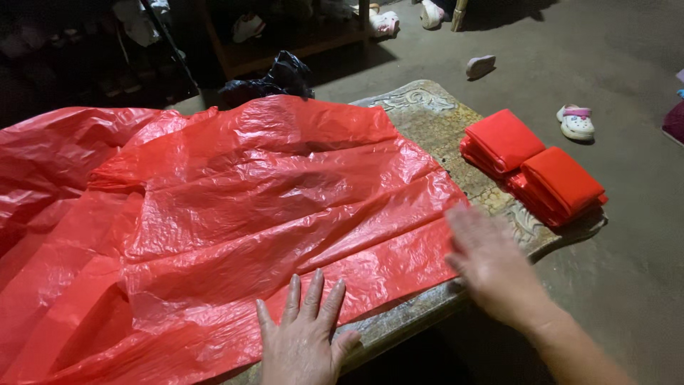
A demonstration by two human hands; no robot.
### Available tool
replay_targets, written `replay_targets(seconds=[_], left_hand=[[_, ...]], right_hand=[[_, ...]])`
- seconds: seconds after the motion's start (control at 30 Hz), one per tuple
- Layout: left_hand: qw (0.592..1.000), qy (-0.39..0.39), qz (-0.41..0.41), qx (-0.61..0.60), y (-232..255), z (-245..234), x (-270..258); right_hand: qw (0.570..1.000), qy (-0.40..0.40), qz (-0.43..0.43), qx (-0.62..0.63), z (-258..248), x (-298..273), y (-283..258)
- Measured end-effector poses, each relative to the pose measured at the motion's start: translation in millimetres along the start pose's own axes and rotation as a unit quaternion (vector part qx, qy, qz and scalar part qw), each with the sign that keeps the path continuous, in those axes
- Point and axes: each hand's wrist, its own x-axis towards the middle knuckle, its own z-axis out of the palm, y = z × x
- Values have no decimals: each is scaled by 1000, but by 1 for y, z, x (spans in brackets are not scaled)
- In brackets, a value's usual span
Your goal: The person folds a red plastic sheet on a table, aligning edges and pressing folds to create a compact rectangular bundle. The folded bundle is placed on top of other similar bundles already on the table.
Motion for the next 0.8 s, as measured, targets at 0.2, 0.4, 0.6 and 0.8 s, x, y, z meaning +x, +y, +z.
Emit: replay_targets(seconds=[0.2,0.4,0.6,0.8], left_hand=[[998,55,13,11,11,-34,17],[957,-175,-106,-204,40,-60,52],[944,-252,-162,-138,11,-79,38],[919,-291,-266,-26,-55,-85,-37]], right_hand=[[989,-36,-36,-139,-1,5,-21],[992,-1,-118,38,18,20,-74],[989,-87,-99,-68,26,33,-82],[988,-78,-101,-82,37,32,-72]])
